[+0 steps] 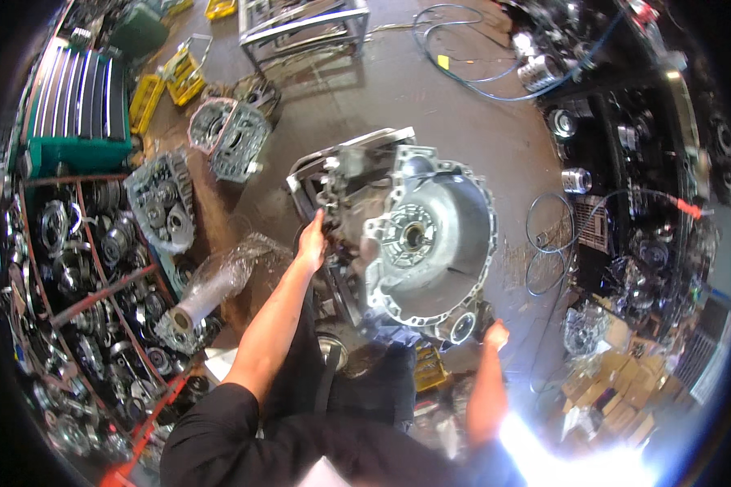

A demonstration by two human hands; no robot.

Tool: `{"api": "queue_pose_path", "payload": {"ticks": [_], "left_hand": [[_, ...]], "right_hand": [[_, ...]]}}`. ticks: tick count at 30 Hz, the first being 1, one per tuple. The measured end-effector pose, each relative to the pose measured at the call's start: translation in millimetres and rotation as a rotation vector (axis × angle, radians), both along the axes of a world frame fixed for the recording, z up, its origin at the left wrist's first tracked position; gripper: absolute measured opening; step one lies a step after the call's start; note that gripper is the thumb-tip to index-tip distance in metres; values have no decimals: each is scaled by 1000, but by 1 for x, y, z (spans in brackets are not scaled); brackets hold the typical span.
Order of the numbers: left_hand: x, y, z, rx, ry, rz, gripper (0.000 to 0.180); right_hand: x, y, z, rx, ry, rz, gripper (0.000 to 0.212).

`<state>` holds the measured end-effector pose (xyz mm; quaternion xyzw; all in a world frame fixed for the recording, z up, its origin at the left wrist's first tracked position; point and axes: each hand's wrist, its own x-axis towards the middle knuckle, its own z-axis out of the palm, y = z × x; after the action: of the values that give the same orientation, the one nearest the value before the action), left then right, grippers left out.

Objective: The person assembles a transmission by attaching a metal bracket with pulleys to the housing, then uses a pneumatic impact wrench to tighten bolts. The person repositions the transmission on a cart and continues securing components.

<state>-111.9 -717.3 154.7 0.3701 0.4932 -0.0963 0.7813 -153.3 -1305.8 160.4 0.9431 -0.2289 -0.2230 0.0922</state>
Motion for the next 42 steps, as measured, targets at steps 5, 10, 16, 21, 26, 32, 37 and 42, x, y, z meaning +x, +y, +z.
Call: {"api": "queue_pose_path", "payload": {"ticks": [5,10,16,21,26,32,37,42], "left_hand": [[-22,26,-15,-149,-162,-68,49],[-60,109,7,-275,-106,-106,41],[-117,244,12,58,53,-166,39],[-162,321,26,340,434,-427,21],[-156,310,64,244,302,-470,20],[-105,251,109,289,79,-657,23],[-89,241,145,371,-54,-667,26],[-133,283,151,479,-18,-575,29]], "right_hand": [[-26,1,21,670,-351,-1053,66],[-142,82,98,539,-197,-1005,58],[-191,193,149,620,-123,-1102,41],[-174,244,161,908,-277,-1032,26],[-184,292,170,1021,-422,-1263,18],[-228,308,152,1088,-310,-1352,34],[-242,313,116,1143,-289,-1416,38],[-233,320,103,1221,-204,-1325,35]]}}
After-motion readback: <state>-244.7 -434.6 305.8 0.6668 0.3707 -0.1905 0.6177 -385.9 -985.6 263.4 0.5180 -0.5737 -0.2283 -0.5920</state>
